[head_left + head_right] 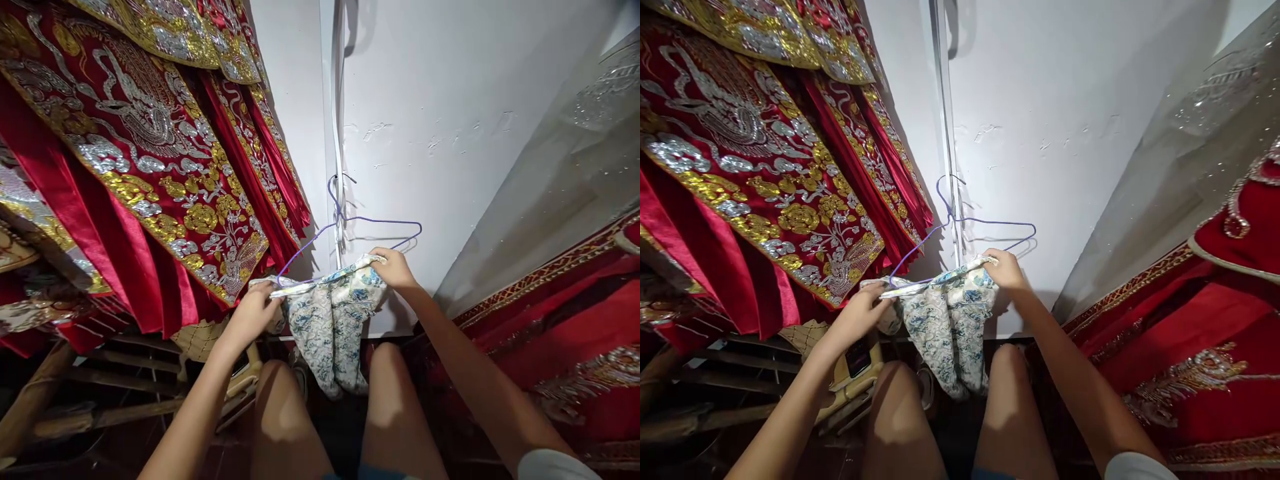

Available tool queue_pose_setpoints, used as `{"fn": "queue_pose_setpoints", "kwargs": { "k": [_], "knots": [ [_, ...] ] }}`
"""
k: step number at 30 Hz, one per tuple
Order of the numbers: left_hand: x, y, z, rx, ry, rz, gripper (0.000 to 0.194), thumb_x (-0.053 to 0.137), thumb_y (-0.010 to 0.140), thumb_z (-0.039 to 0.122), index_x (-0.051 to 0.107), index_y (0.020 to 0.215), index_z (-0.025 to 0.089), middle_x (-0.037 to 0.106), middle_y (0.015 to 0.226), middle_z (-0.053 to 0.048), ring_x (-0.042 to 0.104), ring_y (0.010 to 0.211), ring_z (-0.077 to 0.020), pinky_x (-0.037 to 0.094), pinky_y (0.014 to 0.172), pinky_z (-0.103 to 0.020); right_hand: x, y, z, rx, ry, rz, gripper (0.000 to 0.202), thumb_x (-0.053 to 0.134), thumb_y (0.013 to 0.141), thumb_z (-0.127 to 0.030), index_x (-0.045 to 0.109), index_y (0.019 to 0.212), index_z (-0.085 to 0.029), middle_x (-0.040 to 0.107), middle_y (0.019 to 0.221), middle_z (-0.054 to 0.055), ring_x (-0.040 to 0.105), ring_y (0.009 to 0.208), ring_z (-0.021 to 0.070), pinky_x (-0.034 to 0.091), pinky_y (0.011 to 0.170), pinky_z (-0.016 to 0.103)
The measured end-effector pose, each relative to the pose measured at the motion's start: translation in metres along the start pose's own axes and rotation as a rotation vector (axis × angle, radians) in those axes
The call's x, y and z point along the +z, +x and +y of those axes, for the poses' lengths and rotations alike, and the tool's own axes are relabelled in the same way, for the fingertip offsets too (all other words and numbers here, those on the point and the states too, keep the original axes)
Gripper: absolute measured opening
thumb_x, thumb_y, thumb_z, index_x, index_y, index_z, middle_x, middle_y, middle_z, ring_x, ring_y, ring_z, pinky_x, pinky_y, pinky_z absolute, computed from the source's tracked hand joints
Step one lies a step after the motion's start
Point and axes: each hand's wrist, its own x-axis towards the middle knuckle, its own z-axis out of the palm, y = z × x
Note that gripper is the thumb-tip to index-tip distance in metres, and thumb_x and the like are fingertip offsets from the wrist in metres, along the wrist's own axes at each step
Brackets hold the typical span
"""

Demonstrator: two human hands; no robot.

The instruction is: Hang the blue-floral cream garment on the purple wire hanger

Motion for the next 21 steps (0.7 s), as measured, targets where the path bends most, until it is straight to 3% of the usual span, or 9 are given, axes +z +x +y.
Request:
{"fn": "queue_pose_setpoints", "kwargs": {
  "k": [2,6,9,10,12,15,16,18,21],
  "knots": [
    [-0.005,0.009,0.003,0.05,-0.099,0.055,0.034,0.045,0.091,0.041,0.068,0.089,0.016,0.071,0.111,-0.016,0.064,0.108,-0.0316,0.046,0.1,-0.045,-0.012,-0.01,-0.004,0.031,0.004,0.001,0.017,0.056,0.07,-0.022,0.072,0.076,-0.018,0.069,0.072,0.001,0.061,0.071,0.0204,0.042,0.062,0.027],
    [-0.012,0.032,0.026,0.216,-0.266,0.157,0.023,0.053,0.088,0.035,0.061,0.074,0.019,0.072,0.111,-0.011,0.062,0.113,-0.0291,0.045,0.1,-0.039,-0.022,-0.032,-0.022,0.081,0.042,-0.079,0.019,0.055,0.067,-0.02,0.072,0.075,-0.018,0.067,0.069,0.0,0.057,0.067,0.0181,0.039,0.059,0.026],
    [-0.014,0.051,0.045,0.231,-0.403,0.34,0.013,0.061,0.086,0.031,0.063,0.089,0.019,0.072,0.097,-0.007,0.066,0.099,-0.0236,0.049,0.091,-0.033,-0.024,-0.046,-0.033,0.083,0.117,-0.133,0.031,0.05,0.062,-0.015,0.075,0.081,-0.019,0.07,0.076,0.001,0.059,0.071,0.0186,0.042,0.06,0.026],
    [-0.015,0.057,0.048,0.233,-0.468,0.369,0.02,0.063,0.086,0.031,0.064,0.101,0.018,0.071,0.094,-0.006,0.066,0.094,-0.0215,0.05,0.088,-0.032,-0.027,-0.049,-0.034,0.078,0.14,-0.108,0.041,0.049,0.06,-0.014,0.077,0.091,-0.019,0.07,0.078,0.001,0.058,0.069,0.0179,0.042,0.059,0.026],
    [-0.018,0.065,0.049,0.241,-0.579,0.339,0.037,0.066,0.086,0.034,0.064,0.119,0.018,0.073,0.098,-0.006,0.067,0.091,-0.02,0.051,0.086,-0.031,-0.037,-0.048,-0.031,0.063,0.167,0.041,0.068,0.049,0.059,-0.012,0.07,0.123,-0.021,0.069,0.076,-0.001,0.054,0.06,0.0155,0.039,0.054,0.025],
    [-0.027,0.071,0.043,0.207,-0.668,0.197,0.041,0.072,0.082,0.042,0.074,0.113,0.016,0.076,0.105,-0.011,0.068,0.094,-0.024,0.053,0.083,-0.032,-0.063,-0.034,-0.02,0.067,0.12,0.266,0.093,0.053,0.062,-0.013,0.041,0.154,-0.018,0.07,0.078,0.0,0.044,0.049,0.0126,0.036,0.048,0.025],
    [-0.031,0.072,0.041,0.175,-0.711,0.152,0.041,0.076,0.079,0.044,0.077,0.109,0.015,0.077,0.103,-0.012,0.069,0.091,-0.0249,0.054,0.078,-0.031,-0.073,-0.026,-0.016,0.081,0.086,0.264,0.091,0.054,0.063,-0.014,0.042,0.154,-0.017,0.072,0.084,0.003,0.044,0.049,0.0121,0.036,0.048,0.025],
    [-0.036,0.074,0.037,0.088,-0.841,0.053,0.046,0.082,0.072,0.046,0.078,0.105,0.015,0.078,0.093,-0.012,0.069,0.078,-0.0237,0.054,0.066,-0.029,-0.091,-0.01,-0.013,0.1,0.03,0.167,0.075,0.056,0.066,-0.016,0.059,0.141,-0.015,0.075,0.097,0.009,0.049,0.053,0.0122,0.04,0.05,0.027],
    [-0.041,0.081,0.032,-0.043,-1.067,-0.031,0.051,0.087,0.064,0.048,0.079,0.102,0.014,0.078,0.085,-0.01,0.069,0.066,-0.0213,0.054,0.057,-0.029,-0.117,0.008,-0.02,0.081,0.042,-0.029,0.034,0.068,0.069,-0.021,0.08,0.1,-0.013,0.077,0.096,0.011,0.061,0.067,0.0169,0.045,0.057,0.027]
  ]
}}
